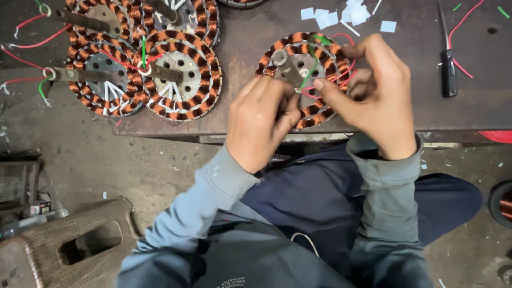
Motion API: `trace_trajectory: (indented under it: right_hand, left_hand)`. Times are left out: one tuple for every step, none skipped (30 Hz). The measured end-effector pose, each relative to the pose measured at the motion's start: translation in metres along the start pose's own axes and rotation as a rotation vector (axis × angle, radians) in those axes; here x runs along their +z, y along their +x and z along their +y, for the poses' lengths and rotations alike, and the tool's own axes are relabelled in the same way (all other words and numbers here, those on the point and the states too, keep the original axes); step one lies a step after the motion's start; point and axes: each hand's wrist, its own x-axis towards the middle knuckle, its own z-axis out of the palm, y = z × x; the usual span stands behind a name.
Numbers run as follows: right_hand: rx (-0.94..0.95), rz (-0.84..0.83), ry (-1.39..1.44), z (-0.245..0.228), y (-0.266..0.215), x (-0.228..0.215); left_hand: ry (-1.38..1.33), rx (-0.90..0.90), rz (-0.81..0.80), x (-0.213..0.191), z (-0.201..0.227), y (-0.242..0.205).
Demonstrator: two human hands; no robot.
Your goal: The person assembles motor stators by hand, stripping wire ends, twisting colored wires together, and securing connections with white tape. They use shears to cut wires and a screwdriver to adjust components within the stator slots.
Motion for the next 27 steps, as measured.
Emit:
trace_trajectory:
  right_hand:
    - [-0.026,0.003,-0.011,0.002,0.000,-0.001]
    - [-0.024,0.006,-0.012,0.003,0.001,-0.001]
    - [-0.020,0.004,-0.012,0.004,0.000,-0.001]
    - [-0.015,0.002,-0.012,0.005,0.000,0.000]
    - [-0.022,-0.001,0.017,0.004,-0.001,0.000]
    - [-0.028,-0.005,0.046,0.004,0.000,0.001]
    - [-0.032,-0.010,0.078,0.003,0.000,0.001]
    - [0.020,0.001,0.112,0.002,-0.001,0.001]
    - [0.067,0.010,0.146,0.000,0.000,0.001]
    - [0.114,0.019,0.181,-0.002,0.001,0.001]
    - [0.095,0.011,0.173,-0.004,0.002,0.001]
    - [0.076,0.004,0.165,-0.005,0.004,0.001]
    - [0.060,-0.001,0.157,-0.007,0.005,0.001]
    - [0.059,-0.010,0.151,-0.008,0.006,0.001]
    - [0.061,-0.019,0.141,-0.009,0.006,0.001]
    - [0.062,-0.029,0.131,-0.011,0.006,0.001]
    - [0.099,-0.017,0.150,-0.012,0.005,0.000]
    - [0.137,-0.005,0.169,-0.014,0.005,-0.001]
    - [0.176,0.007,0.189,-0.015,0.005,-0.001]
    - [0.169,0.022,0.139,-0.016,0.005,0.000]
    - [0.164,0.038,0.090,-0.016,0.006,0.001]
    - [0.159,0.054,0.041,-0.016,0.006,0.002]
    - [0.150,0.065,0.053,-0.016,0.007,0.003]
    - [0.142,0.075,0.066,-0.015,0.009,0.004]
    - [0.134,0.085,0.077,-0.015,0.009,0.004]
    - [0.056,0.087,0.022,-0.015,0.009,0.004]
    - [-0.025,0.088,-0.030,-0.017,0.010,0.005]
  left_hand:
    - [-0.007,-0.026,0.034,0.005,0.001,-0.001]
    - [-0.015,-0.051,0.068,0.009,0.001,-0.002]
    - [-0.003,-0.058,0.099,0.012,0.002,-0.004]
    - [0.008,-0.065,0.130,0.014,0.003,-0.004]
    - [0.021,-0.076,0.163,0.014,0.004,-0.006]
    - [0.012,-0.082,0.125,0.012,0.003,-0.006]
    - [0.004,-0.091,0.085,0.007,0.001,-0.006]
    - [-0.004,-0.100,0.046,0.001,0.000,-0.006]
    - [-0.009,-0.088,0.040,-0.006,-0.002,-0.007]
    - [-0.014,-0.076,0.033,-0.014,-0.003,-0.007]
    - [-0.017,-0.060,0.027,-0.022,-0.004,-0.007]
    - [-0.002,-0.071,0.036,-0.028,-0.005,-0.007]
    - [0.012,-0.081,0.042,-0.032,-0.005,-0.007]
    - [0.026,-0.091,0.047,-0.036,-0.006,-0.007]
    - [0.019,-0.068,0.027,-0.038,-0.007,-0.006]
    - [0.013,-0.044,0.007,-0.039,-0.009,-0.005]
    - [0.007,-0.020,-0.012,-0.040,-0.011,-0.004]
    - [-0.046,-0.047,-0.057,-0.039,-0.012,-0.003]
    - [-0.099,-0.072,-0.105,-0.038,-0.013,-0.003]
    - [-0.152,-0.096,-0.152,-0.037,-0.014,-0.003]
    - [-0.176,-0.103,-0.165,-0.037,-0.016,-0.003]
    - [-0.200,-0.110,-0.177,-0.037,-0.017,-0.003]
    - [-0.225,-0.116,-0.190,-0.037,-0.019,-0.003]
    - [-0.227,-0.136,-0.200,-0.037,-0.020,-0.002]
    - [-0.231,-0.156,-0.210,-0.036,-0.022,-0.002]
    - [-0.236,-0.175,-0.220,-0.036,-0.022,-0.003]
    - [-0.261,-0.170,-0.211,-0.036,-0.022,-0.004]
